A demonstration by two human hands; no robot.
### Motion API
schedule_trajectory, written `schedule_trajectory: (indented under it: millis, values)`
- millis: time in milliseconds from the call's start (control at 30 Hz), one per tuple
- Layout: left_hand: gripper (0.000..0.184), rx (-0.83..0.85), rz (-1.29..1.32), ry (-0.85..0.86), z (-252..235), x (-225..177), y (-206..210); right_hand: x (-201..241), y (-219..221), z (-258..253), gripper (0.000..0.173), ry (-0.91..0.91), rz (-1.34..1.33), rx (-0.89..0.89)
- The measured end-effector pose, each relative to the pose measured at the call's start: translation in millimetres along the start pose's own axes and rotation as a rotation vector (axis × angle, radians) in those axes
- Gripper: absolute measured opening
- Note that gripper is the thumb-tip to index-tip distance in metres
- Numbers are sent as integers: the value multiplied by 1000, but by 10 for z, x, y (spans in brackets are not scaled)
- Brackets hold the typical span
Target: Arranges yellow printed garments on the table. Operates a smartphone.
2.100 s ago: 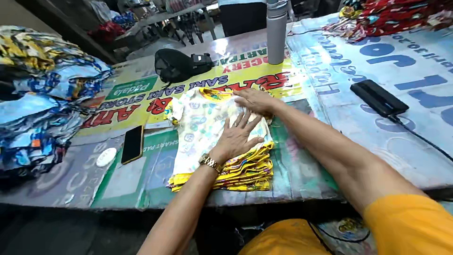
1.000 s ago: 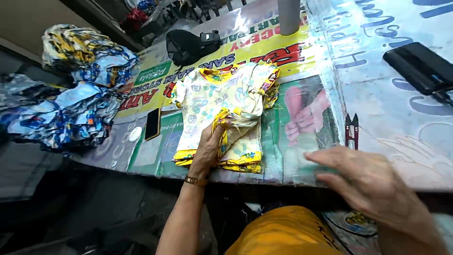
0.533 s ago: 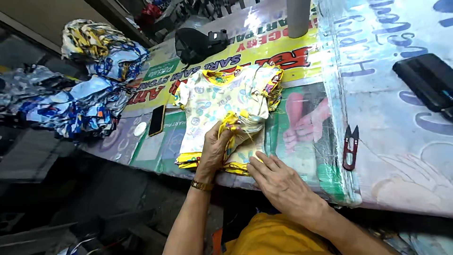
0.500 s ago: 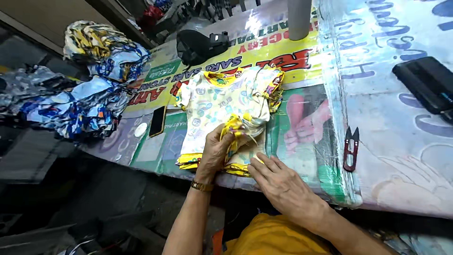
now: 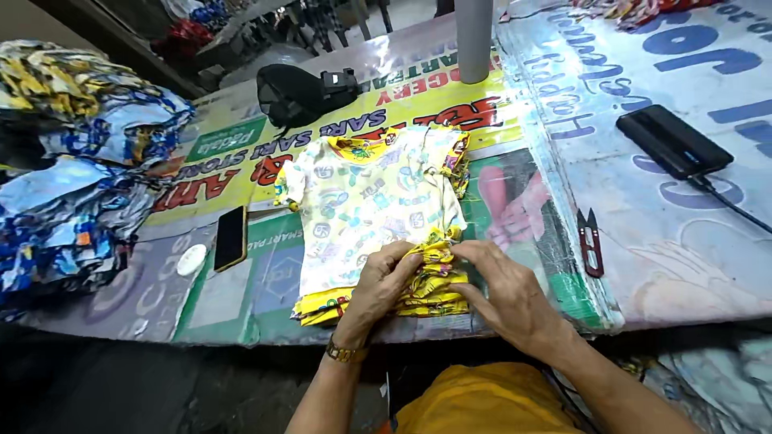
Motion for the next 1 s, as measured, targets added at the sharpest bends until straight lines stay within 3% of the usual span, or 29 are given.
schedule_trajectory:
  millis: [133,467,600,733,833,1000]
  values:
    - [27,-2,12,-5,-14,5,-24,74,101,-121,14,-8,164,-85]
    - [20,-114,34,66,-14,44,-60,107,110,-58,12,58,257,-135]
    - [39,-24,-69,49,5,15,35,76,113,-91,11,59,219,-156]
    - [13,-40,-17,39,-23,21,14,41,90,-84,13,89,102,-167]
    - [13,-80,54,-33,-40,32,-20,-43,138,-17,22,175,132,-129]
    - [15,-147,159,-94,-42,-10,-49,7,179,-90,21,144,203,-122]
Point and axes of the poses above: each hand's wrist, its own z-axis away from the middle knuckle, its own y-axis out of the palm, x = y × z, the point moved 7 cm from there along -z, towards the middle knuckle, and after that the axes turned 15 degrees about z, right-handed, at the moved point
